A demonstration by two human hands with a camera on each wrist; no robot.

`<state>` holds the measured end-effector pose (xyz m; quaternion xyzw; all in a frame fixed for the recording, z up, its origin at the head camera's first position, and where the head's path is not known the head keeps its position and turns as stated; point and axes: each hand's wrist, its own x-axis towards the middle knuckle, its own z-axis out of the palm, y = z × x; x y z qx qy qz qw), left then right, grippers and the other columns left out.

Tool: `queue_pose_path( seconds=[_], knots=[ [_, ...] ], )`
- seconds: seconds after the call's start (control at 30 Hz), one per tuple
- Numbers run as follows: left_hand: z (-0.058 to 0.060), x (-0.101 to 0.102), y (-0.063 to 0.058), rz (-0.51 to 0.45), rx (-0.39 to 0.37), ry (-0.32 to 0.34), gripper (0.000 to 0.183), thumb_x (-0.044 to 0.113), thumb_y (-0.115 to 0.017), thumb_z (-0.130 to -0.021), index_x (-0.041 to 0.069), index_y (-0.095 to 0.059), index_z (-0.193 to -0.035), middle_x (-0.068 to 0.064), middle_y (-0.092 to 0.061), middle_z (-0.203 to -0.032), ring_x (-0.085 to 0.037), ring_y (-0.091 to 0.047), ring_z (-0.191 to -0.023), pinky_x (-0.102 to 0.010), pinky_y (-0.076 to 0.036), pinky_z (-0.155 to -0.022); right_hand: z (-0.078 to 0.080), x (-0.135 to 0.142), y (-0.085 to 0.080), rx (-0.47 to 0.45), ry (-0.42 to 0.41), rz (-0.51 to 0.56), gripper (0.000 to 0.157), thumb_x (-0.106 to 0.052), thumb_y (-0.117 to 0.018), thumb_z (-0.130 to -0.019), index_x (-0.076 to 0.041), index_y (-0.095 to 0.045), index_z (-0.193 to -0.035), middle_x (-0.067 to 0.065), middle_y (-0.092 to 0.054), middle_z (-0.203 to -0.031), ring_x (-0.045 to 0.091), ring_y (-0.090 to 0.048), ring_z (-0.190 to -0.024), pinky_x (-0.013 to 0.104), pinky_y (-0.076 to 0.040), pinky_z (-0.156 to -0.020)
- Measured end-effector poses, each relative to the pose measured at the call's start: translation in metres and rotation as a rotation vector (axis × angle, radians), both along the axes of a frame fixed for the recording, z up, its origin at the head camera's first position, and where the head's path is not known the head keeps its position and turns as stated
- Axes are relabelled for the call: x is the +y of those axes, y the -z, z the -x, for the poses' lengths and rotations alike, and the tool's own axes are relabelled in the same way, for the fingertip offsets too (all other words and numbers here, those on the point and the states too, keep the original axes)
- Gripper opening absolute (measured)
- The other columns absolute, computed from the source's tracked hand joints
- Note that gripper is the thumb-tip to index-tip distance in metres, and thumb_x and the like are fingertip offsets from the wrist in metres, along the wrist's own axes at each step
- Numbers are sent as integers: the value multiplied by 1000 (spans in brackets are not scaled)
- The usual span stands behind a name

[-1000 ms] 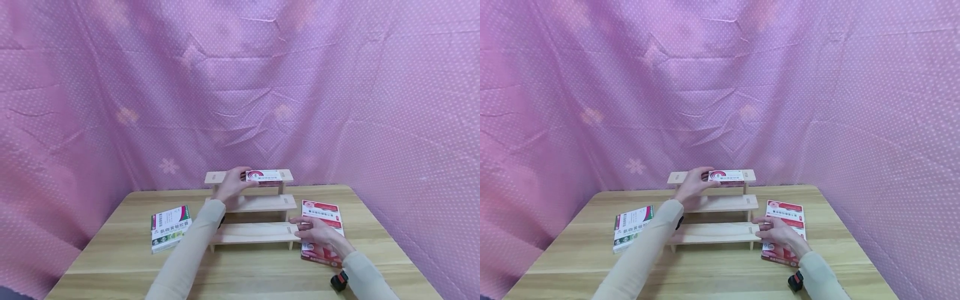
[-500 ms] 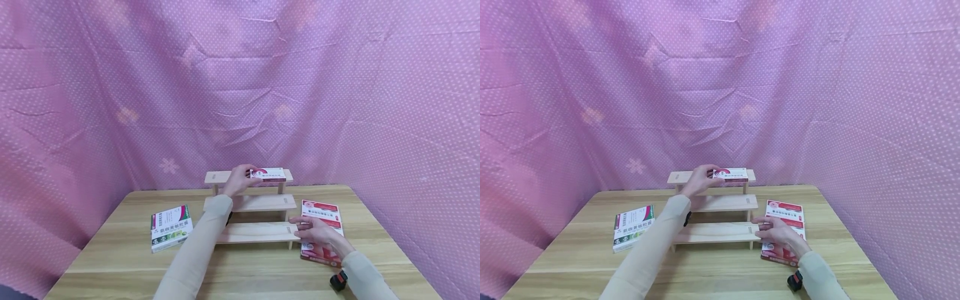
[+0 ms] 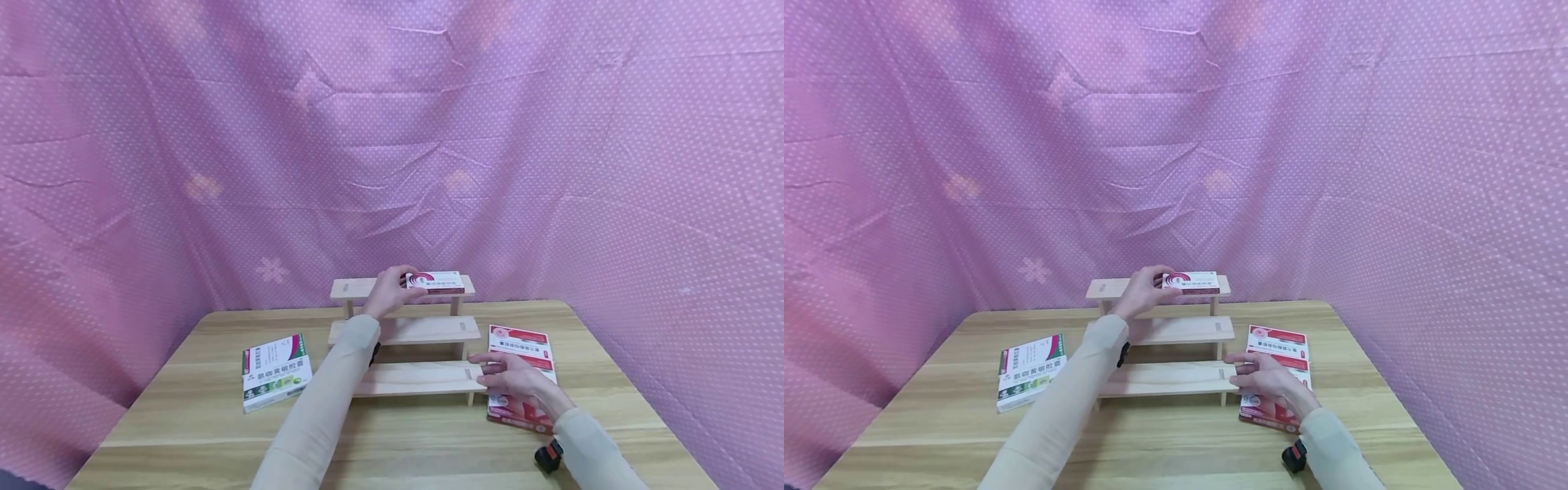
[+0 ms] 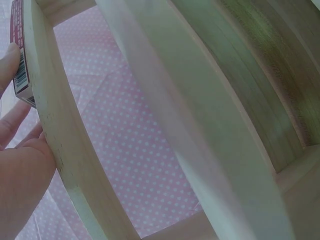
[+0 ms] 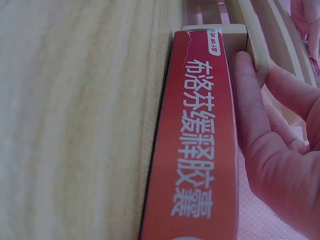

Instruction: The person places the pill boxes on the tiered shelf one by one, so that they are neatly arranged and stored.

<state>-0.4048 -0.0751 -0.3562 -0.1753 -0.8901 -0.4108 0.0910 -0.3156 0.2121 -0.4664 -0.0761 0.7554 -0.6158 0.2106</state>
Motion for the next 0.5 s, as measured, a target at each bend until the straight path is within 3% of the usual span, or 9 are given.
queue_pose_path(
  seconds=[0.5],
  knots=[
    [4,-3,0,18,15,26,46,27,-78,-84,11,-64,-125,-8,-67,-121,-25,-60,-117,-38,-49,-103,1,0,1,-10,4,13,53,-11,-71,-88,-5,-54,-138,18,-55,-125,22,-63,-103,38,-58,-90]
  ],
)
